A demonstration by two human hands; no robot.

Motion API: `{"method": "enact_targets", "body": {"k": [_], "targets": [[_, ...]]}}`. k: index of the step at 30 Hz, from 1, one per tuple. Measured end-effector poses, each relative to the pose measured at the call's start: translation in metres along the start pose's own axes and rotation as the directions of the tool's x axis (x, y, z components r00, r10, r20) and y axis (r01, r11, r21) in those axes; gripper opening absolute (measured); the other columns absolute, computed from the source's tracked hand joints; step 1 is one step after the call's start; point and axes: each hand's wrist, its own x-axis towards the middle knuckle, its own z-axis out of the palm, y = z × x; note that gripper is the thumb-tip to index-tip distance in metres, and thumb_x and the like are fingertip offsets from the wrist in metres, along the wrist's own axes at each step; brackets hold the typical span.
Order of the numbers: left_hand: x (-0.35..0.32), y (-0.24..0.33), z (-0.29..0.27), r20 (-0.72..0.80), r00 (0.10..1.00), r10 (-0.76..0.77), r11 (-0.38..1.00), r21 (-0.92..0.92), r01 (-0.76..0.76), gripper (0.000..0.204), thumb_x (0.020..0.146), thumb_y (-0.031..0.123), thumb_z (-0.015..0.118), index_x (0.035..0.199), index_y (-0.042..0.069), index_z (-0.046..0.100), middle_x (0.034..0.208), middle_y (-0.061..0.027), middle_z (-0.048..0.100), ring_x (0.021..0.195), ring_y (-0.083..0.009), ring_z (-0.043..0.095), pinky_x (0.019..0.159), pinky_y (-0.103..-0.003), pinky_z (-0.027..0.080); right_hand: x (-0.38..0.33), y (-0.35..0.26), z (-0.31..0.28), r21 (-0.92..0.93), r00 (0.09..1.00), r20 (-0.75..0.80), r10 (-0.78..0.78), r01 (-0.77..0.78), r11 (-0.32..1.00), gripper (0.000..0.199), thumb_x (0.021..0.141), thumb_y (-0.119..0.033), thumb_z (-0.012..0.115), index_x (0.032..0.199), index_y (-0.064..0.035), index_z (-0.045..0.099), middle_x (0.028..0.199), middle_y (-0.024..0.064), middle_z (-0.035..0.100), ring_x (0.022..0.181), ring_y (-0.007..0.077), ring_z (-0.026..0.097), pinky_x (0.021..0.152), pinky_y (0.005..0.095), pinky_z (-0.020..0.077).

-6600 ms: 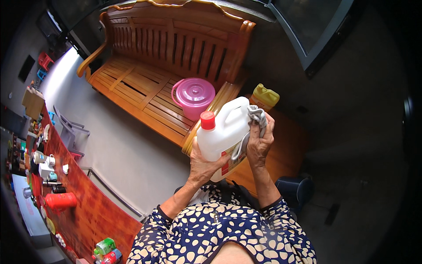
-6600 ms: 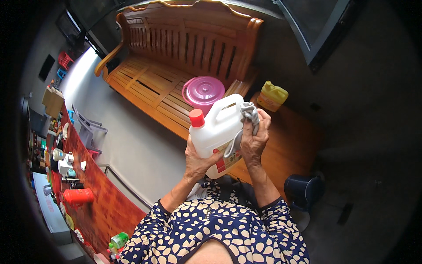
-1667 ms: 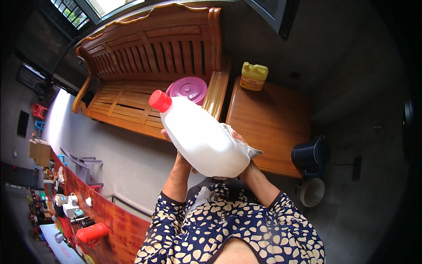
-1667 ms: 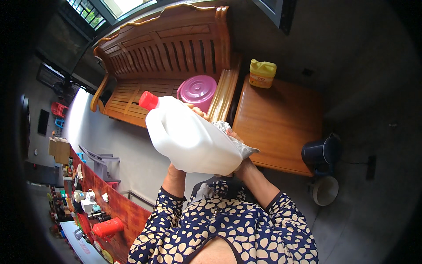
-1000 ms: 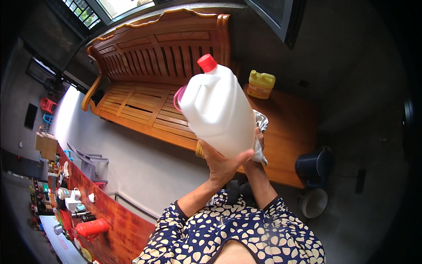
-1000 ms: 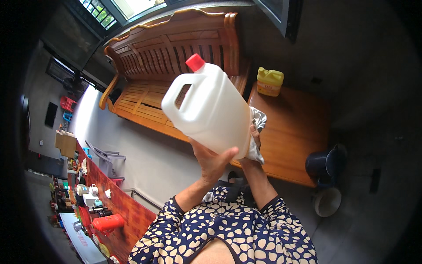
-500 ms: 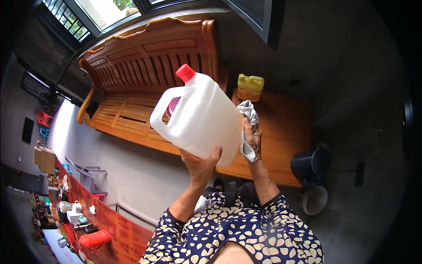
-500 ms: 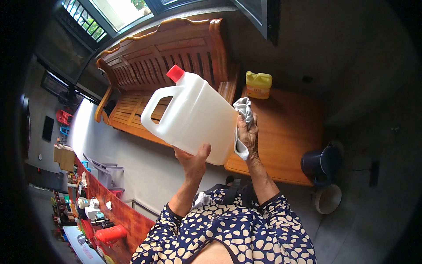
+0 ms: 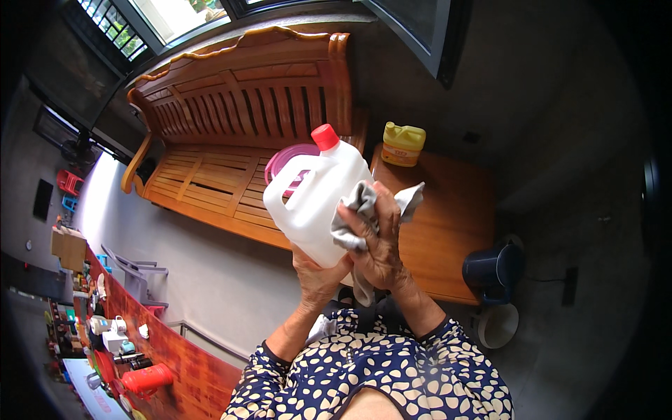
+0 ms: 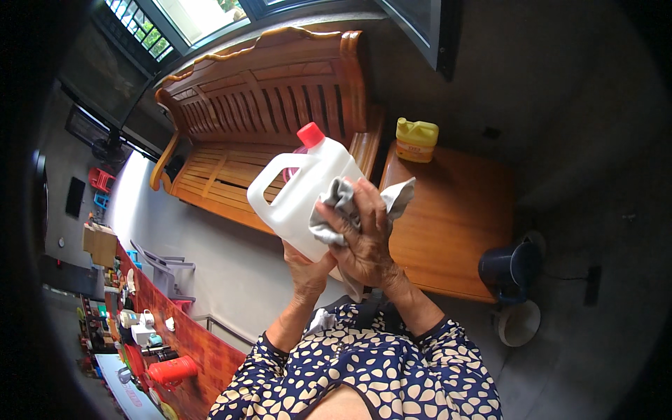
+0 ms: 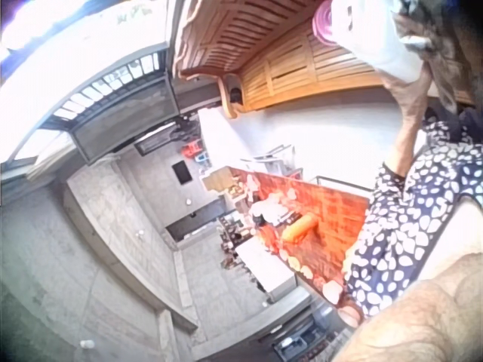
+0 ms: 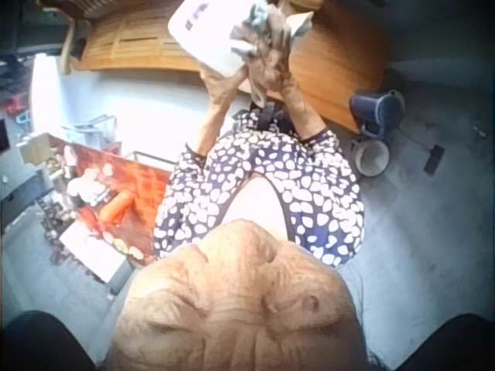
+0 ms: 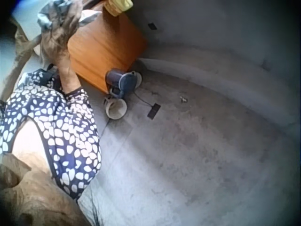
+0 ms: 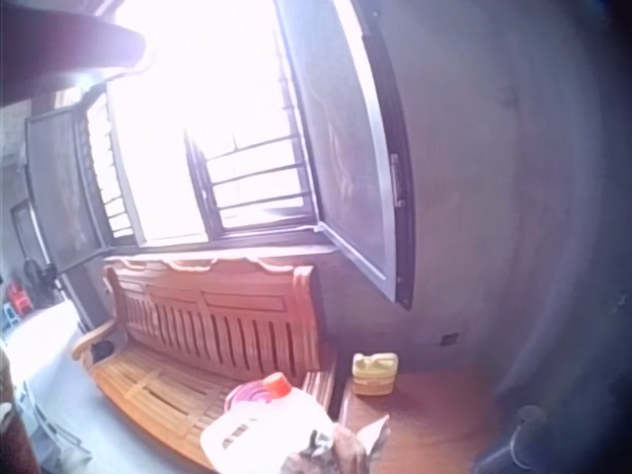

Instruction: The person wipes the exterior of a pink plastic basin, a yellow plastic jug, a white plastic jug, and a blue electric kettle using a white cloth. The person handles each item individually, rotating them to clean different sides before placing them back on the wooden table.

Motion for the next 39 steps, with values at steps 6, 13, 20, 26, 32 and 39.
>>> {"method": "enact_targets", "body": {"k": [6, 13, 20, 26, 32, 39], "targets": [[-0.008, -0.008, -0.002, 0.093, 0.993, -0.066, 0.996, -0.056, 0.071, 0.087, 0.064, 0.011, 0.085, 0.132, 0.000, 0.032, 0.116, -0.0138, 0.057, 0.104, -0.0200, 0.060, 0.088, -0.033, 0.051, 0.030, 0.021, 0.005, 0.308, 0.975, -0.120, 0.187, -0.143, 0.941, 0.037, 0.095, -0.025, 0.054, 0.131, -0.0154, 0.057, 0.142, 0.0177, 0.033, 0.128, 0.0343, 0.038, 0.105, 0.0444, 0.0348], [-0.021, -0.026, -0.008, 0.069, 0.996, -0.063, 0.993, 0.106, 0.055, 0.094, 0.059, 0.012, 0.086, 0.134, 0.001, 0.031, 0.121, -0.0155, 0.054, 0.109, -0.0231, 0.058, 0.091, -0.036, 0.050, 0.063, 0.054, 0.008, 0.328, 0.782, 0.177, 0.597, -0.619, 0.714, 0.036, 0.096, -0.032, 0.050, 0.115, -0.0044, 0.063, 0.115, 0.0207, 0.052, 0.099, 0.0375, 0.054, 0.088, 0.0432, 0.0453], [-0.012, -0.036, -0.008, 0.007, 0.996, -0.089, 0.993, 0.079, 0.088, 0.100, 0.059, 0.017, 0.087, 0.138, 0.003, 0.028, 0.122, -0.0135, 0.052, 0.110, -0.0220, 0.055, 0.094, -0.037, 0.047, 0.041, 0.014, 0.018, -0.168, 0.988, 0.025, 0.154, -0.148, 0.975, 0.048, 0.093, -0.037, 0.051, 0.131, -0.0067, 0.055, 0.135, 0.0231, 0.036, 0.120, 0.0388, 0.040, 0.102, 0.0486, 0.0358], [-0.009, -0.036, -0.014, 0.011, 0.996, -0.091, 0.976, 0.199, 0.087, 0.089, 0.066, 0.014, 0.084, 0.138, 0.006, 0.032, 0.125, -0.0101, 0.052, 0.112, -0.0176, 0.053, 0.095, -0.032, 0.045, 0.034, -0.011, 0.013, -0.081, 0.975, 0.221, -0.019, 0.038, 0.996, 0.049, 0.079, -0.028, 0.050, 0.122, -0.0063, 0.063, 0.135, 0.0219, 0.039, 0.119, 0.0357, 0.037, 0.103, 0.0485, 0.0296], [-0.010, -0.035, -0.014, -0.009, 0.998, -0.055, 0.993, 0.106, 0.055, 0.078, 0.066, 0.015, 0.083, 0.129, 0.004, 0.037, 0.112, -0.0141, 0.057, 0.099, -0.0213, 0.060, 0.084, -0.035, 0.049, 0.036, -0.010, 0.001, 0.051, 0.962, 0.271, -0.018, 0.004, 0.999, 0.050, 0.072, -0.028, 0.055, 0.116, -0.0081, 0.068, 0.128, 0.0170, 0.044, 0.113, 0.0321, 0.039, 0.098, 0.0446, 0.0360], [-0.010, -0.024, -0.010, 0.008, 0.991, -0.133, 0.955, 0.270, 0.126, 0.076, 0.064, 0.020, 0.084, 0.122, 0.003, 0.037, 0.102, -0.0140, 0.062, 0.091, -0.0236, 0.065, 0.078, -0.037, 0.053, 0.054, -0.009, 0.009, -0.185, 0.910, 0.376, 0.175, -0.111, 0.976, 0.043, 0.081, -0.039, 0.050, 0.106, -0.0109, 0.071, 0.131, 0.0162, 0.035, 0.118, 0.0339, 0.032, 0.104, 0.0495, 0.0284]]}}
